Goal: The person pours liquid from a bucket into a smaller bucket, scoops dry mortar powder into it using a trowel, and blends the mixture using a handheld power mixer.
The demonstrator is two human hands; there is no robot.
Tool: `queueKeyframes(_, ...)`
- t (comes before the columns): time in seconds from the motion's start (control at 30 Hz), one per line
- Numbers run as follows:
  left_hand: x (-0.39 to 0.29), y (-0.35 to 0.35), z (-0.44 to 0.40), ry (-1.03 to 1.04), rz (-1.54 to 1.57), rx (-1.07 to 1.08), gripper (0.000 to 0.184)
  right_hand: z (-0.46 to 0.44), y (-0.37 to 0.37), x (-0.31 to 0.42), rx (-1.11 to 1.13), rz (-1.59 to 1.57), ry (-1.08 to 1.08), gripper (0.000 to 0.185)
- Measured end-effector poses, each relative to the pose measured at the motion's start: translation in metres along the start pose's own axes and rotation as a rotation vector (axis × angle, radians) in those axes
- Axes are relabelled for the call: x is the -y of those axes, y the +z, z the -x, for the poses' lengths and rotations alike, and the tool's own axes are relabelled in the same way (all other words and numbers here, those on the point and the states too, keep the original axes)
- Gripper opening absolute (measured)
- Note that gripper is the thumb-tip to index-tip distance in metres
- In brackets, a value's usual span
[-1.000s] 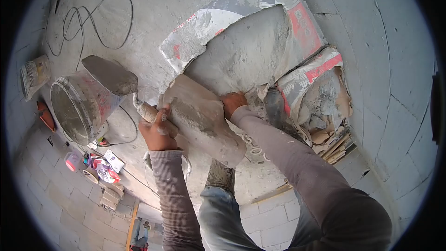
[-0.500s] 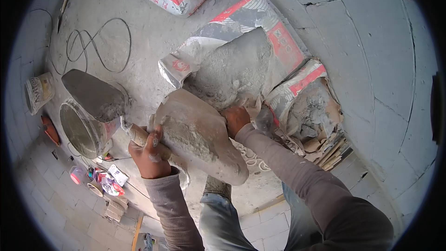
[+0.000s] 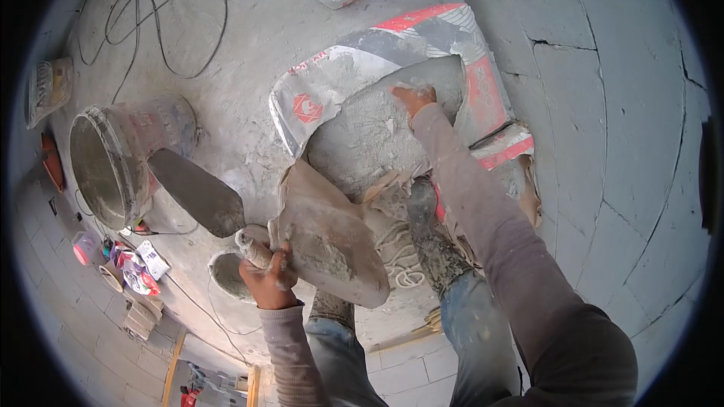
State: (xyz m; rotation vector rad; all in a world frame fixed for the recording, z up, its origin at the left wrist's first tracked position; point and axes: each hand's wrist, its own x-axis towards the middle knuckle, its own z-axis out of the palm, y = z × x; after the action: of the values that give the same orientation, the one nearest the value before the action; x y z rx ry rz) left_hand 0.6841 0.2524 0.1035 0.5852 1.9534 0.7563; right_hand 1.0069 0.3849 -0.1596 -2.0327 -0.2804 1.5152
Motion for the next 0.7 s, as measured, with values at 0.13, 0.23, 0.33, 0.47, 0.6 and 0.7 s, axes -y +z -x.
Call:
queueKeyframes(0.13, -0.003, 0.005, 0.003, -0.023, -0.023, -0.011, 0.024, -0.029, 0.025, 0.062, -0.088, -0.576, 0.131, 0.055)
queueKeyframes(0.23, -0.007, 0.012, 0.007, -0.023, 0.002, 0.01, 0.025, 0.006, 0.068, 0.06, -0.058, -0.335, 0.225, 0.056)
queueKeyframes(0.33, -0.022, 0.024, 0.015, -0.031, 0.067, 0.006, 0.024, 0.015, 0.087, 0.071, -0.025, -0.188, 0.262, 0.057)
queueKeyframes(0.47, -0.049, 0.028, 0.032, -0.023, -0.04, 0.058, 0.021, 0.005, 0.069, 0.101, 0.158, 1.257, -0.377, 0.064)
queueKeyframes(0.6, -0.066, 0.05, 0.079, 0.017, -0.078, 0.165, 0.02, 0.052, -0.01, 0.148, 0.15, 1.373, -0.487, 0.06)
queueKeyframes(0.7, -0.088, 0.065, 0.09, -0.041, -0.015, 0.174, 0.019, 0.038, -0.023, 0.158, 0.125, 1.412, -0.479, 0.061)
